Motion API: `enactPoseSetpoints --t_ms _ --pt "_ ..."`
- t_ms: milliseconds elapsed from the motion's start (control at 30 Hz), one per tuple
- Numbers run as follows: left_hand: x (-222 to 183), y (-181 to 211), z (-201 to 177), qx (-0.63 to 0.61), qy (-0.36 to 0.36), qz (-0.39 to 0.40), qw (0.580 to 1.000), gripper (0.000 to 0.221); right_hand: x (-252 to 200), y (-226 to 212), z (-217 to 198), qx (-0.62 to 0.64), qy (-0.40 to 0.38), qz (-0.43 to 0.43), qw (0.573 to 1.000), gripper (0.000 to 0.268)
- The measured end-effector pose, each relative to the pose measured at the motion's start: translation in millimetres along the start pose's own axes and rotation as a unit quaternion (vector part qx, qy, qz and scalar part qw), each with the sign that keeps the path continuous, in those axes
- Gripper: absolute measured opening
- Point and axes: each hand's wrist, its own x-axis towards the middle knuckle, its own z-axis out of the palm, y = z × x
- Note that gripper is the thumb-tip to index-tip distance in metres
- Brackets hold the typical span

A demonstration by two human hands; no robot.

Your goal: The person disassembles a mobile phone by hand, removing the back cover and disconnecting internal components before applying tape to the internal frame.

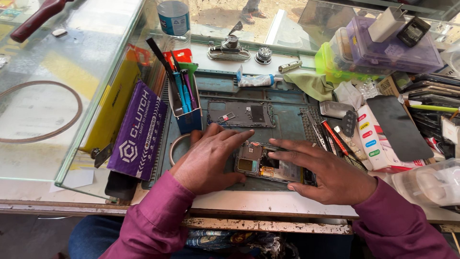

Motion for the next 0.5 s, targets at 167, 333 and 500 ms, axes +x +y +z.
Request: enactPoseSetpoints --t_ms 167,333,500 --pt "5 -4 1 -0.012 -0.006 0.015 1.000 0.095 2 2 1 -0.004 0.006 -0.019 1.000 0.070" --pt "8 -9 0 -0.042 -0.006 0.016 0.999 0.090 2 3 2 0.008 0.021 -0.032 0.999 0.067" --pt "16 -15 -1 -0.017 0.011 0.084 0.996 0.083 5 0 7 -0.015 0.044 -0.051 0.998 0.060"
